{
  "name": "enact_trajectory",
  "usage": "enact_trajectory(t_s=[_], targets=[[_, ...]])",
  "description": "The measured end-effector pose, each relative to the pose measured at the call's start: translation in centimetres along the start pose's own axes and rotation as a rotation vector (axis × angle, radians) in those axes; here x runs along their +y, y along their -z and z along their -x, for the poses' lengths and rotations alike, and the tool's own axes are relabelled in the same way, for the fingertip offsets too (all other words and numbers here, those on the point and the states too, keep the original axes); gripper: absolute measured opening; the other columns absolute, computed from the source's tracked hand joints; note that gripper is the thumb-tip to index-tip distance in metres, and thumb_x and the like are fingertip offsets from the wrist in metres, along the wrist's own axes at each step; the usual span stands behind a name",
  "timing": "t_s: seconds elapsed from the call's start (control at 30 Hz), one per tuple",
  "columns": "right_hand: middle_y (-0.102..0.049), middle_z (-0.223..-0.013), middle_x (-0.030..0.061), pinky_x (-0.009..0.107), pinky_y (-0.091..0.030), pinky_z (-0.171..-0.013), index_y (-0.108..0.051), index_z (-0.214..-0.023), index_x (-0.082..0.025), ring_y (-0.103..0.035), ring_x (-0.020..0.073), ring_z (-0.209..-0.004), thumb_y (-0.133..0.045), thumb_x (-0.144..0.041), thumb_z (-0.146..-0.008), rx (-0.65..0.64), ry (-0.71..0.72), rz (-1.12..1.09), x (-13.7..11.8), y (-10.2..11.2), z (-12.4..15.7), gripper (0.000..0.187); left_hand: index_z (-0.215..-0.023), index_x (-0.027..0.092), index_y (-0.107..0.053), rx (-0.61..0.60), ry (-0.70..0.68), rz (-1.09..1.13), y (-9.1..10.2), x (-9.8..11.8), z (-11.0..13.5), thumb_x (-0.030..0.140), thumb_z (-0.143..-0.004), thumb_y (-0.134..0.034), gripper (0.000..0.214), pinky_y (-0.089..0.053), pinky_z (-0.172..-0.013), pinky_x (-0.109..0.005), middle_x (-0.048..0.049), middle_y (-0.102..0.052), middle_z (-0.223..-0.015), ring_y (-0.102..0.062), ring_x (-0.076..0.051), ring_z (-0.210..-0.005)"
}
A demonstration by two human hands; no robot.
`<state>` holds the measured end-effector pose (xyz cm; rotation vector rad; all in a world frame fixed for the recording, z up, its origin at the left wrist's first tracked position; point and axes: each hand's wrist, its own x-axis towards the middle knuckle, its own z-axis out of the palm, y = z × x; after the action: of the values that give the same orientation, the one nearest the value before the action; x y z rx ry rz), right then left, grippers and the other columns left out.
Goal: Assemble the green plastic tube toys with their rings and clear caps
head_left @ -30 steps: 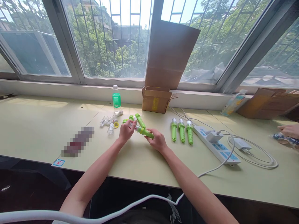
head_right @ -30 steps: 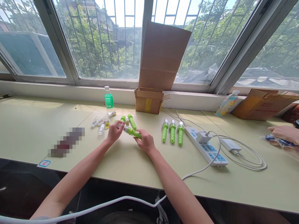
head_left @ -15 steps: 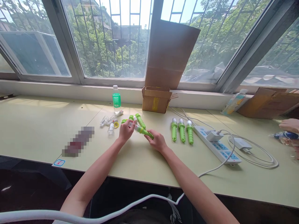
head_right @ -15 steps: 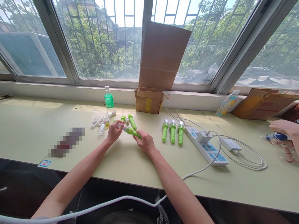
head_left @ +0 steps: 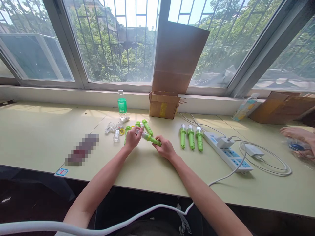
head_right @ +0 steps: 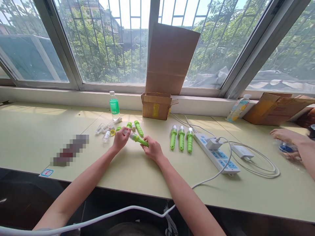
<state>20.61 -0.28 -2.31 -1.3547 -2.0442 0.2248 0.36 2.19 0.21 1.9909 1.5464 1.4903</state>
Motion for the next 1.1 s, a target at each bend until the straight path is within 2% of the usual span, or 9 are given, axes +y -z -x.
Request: enact_trajectory(t_s=[0.1, 0.23, 0.43, 0.57, 0.7, 0.83, 0.93, 1.1], targets=[[-0.066, -0.078, 0.0005, 0.025, -0.037, -0.057, -0.057, -0.092, -0.025, -0.057, 0.0164, -0.062, -0.056, -0.037, -0.078, 0.019, 0.003, 0.020, -0.1, 0.1, 0.0, 0.018, -0.079, 0.018, -0.060, 0.005, 0.002, 0.005, 0.0, 0.0, -0.1, 0.051, -0.087, -0.045, 0.037, -0.036, -0.051, -0.024, 0.0011, -0.055, -0.052, -0.051, -0.012, -0.048], [-0.067, -0.083, 0.0001, 0.025, -0.036, -0.058, -0.059, -0.096, -0.027, -0.058, 0.0160, -0.065, -0.054, -0.037, -0.081, 0.023, 0.010, 0.043, -0.2, 0.2, 0.0, 0.018, -0.079, 0.018, -0.061, 0.008, 0.014, 0.017, 0.0, 0.1, -0.1, 0.051, -0.087, -0.045, 0.038, -0.037, -0.052, -0.025, 0.0010, -0.055, -0.052, -0.053, -0.013, -0.048], [-0.067, -0.080, 0.0005, 0.024, -0.033, -0.057, -0.060, -0.099, -0.026, -0.059, 0.0165, -0.068, -0.047, -0.036, -0.086, -0.060, 0.027, 0.103, -0.5, 0.4, 0.0, 0.020, -0.079, 0.018, -0.062, 0.004, 0.059, 0.072, 0.0, 0.2, -0.1, 0.052, -0.086, -0.047, 0.038, -0.038, -0.050, -0.025, 0.0019, -0.053, -0.048, -0.053, -0.013, -0.045], [-0.063, -0.068, 0.0002, 0.024, -0.028, -0.055, -0.059, -0.094, -0.024, -0.054, 0.0160, -0.059, -0.041, -0.038, -0.089, -0.127, -0.004, 0.176, -0.9, 0.7, 0.0, 0.024, -0.080, 0.018, -0.063, -0.015, 0.134, 0.217, -0.1, 0.3, 0.0, 0.053, -0.083, -0.050, 0.037, -0.039, -0.048, -0.023, 0.0029, -0.053, -0.047, -0.054, -0.012, -0.043], [-0.061, -0.065, 0.0000, 0.024, -0.028, -0.055, -0.058, -0.093, -0.023, -0.053, 0.0159, -0.058, -0.039, -0.040, -0.090, -0.146, -0.025, 0.164, -0.9, 0.7, 0.0, 0.026, -0.083, 0.017, -0.062, -0.042, 0.212, 0.404, -0.3, 0.4, 0.0, 0.053, -0.078, -0.057, 0.037, -0.042, -0.045, -0.021, 0.0017, -0.057, -0.055, -0.057, -0.011, -0.045], [-0.063, -0.072, 0.0001, 0.023, -0.032, -0.056, -0.056, -0.101, -0.023, -0.055, 0.0155, -0.060, -0.049, -0.044, -0.084, -0.062, -0.032, 0.071, -0.6, 0.5, 0.0, 0.028, -0.091, 0.014, -0.060, -0.061, 0.305, 0.567, -0.5, 0.4, -0.2, 0.051, -0.071, -0.066, 0.042, -0.048, -0.047, -0.023, -0.0006, -0.061, -0.062, -0.058, -0.011, -0.048], [-0.065, -0.078, 0.0008, 0.023, -0.034, -0.056, -0.055, -0.099, -0.022, -0.057, 0.0154, -0.063, -0.057, -0.044, -0.078, 0.019, -0.017, 0.043, -0.4, 0.3, -0.1, 0.030, -0.095, 0.012, -0.060, -0.083, 0.398, 0.656, -0.6, 0.3, -0.4, 0.049, -0.067, -0.072, 0.047, -0.052, -0.051, -0.026, -0.0031, -0.064, -0.066, -0.059, -0.012, -0.050], [-0.067, -0.083, 0.0012, 0.024, -0.032, -0.056, -0.058, -0.092, -0.023, -0.058, 0.0147, -0.063, -0.057, -0.042, -0.080, 0.090, -0.012, 0.100, 0.1, 0.0, -0.1, 0.023, -0.086, 0.010, -0.066, -0.156, 0.447, 0.719, -0.4, 0.0, -0.5, 0.048, -0.065, -0.073, 0.044, -0.055, -0.058, -0.028, -0.0074, -0.066, -0.072, -0.063, -0.015, -0.062]])
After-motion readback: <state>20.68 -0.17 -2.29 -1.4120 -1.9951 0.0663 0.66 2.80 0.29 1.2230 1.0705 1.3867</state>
